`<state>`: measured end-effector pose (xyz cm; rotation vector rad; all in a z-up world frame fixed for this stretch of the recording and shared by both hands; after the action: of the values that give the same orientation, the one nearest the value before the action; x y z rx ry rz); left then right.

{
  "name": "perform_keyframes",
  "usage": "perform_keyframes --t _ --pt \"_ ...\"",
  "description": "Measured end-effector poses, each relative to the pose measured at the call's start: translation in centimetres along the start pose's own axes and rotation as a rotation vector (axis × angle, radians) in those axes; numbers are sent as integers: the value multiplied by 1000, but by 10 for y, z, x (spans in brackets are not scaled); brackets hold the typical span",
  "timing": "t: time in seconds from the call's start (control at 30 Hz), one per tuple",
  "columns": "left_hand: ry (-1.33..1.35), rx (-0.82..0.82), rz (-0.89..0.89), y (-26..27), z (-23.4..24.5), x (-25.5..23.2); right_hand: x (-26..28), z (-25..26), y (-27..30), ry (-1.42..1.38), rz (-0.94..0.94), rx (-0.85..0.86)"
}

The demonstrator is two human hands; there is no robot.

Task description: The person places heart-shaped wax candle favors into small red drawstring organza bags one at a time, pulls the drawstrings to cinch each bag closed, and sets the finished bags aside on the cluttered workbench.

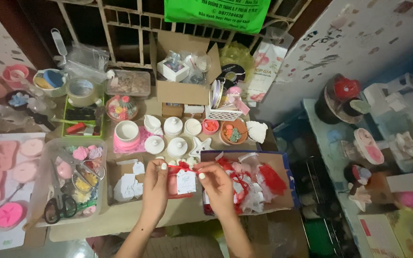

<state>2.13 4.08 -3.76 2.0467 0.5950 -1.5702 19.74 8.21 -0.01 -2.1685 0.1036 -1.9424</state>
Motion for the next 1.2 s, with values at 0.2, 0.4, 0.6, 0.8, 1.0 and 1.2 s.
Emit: perform_keyframes --t 0.2,0.4,0.6,0.8,1.0,1.2 --pt "145 -110 164 2 -2 -5 -12 6 18 5 -18 -46" --pt "134 -179 -114 -3 7 30 -23 8 31 -65 -145 -64" --pt "256 -156 135 4 -6 -14 -22 12 42 -69 -167 -70" --pt "184 -142 113 8 -10 -9 -16 22 47 -159 -65 -121" --pt "50 -94 96 -15 -3 19 -43 -11 54 -478 -518 -193" --pt "-396 14 106 6 -34 25 -62 17 69 25 -360 -70"
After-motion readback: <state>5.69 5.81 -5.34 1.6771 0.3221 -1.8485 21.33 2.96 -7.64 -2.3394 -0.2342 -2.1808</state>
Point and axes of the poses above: each hand's wrist, its own y-axis away from the middle knuckle, its own z-axis out of the back of the hand, x = y × z, the point moved 4 cm from there along -y, towards the middle knuckle, and after that the axes turned 12 degrees about -x, right-handed, at the moved point
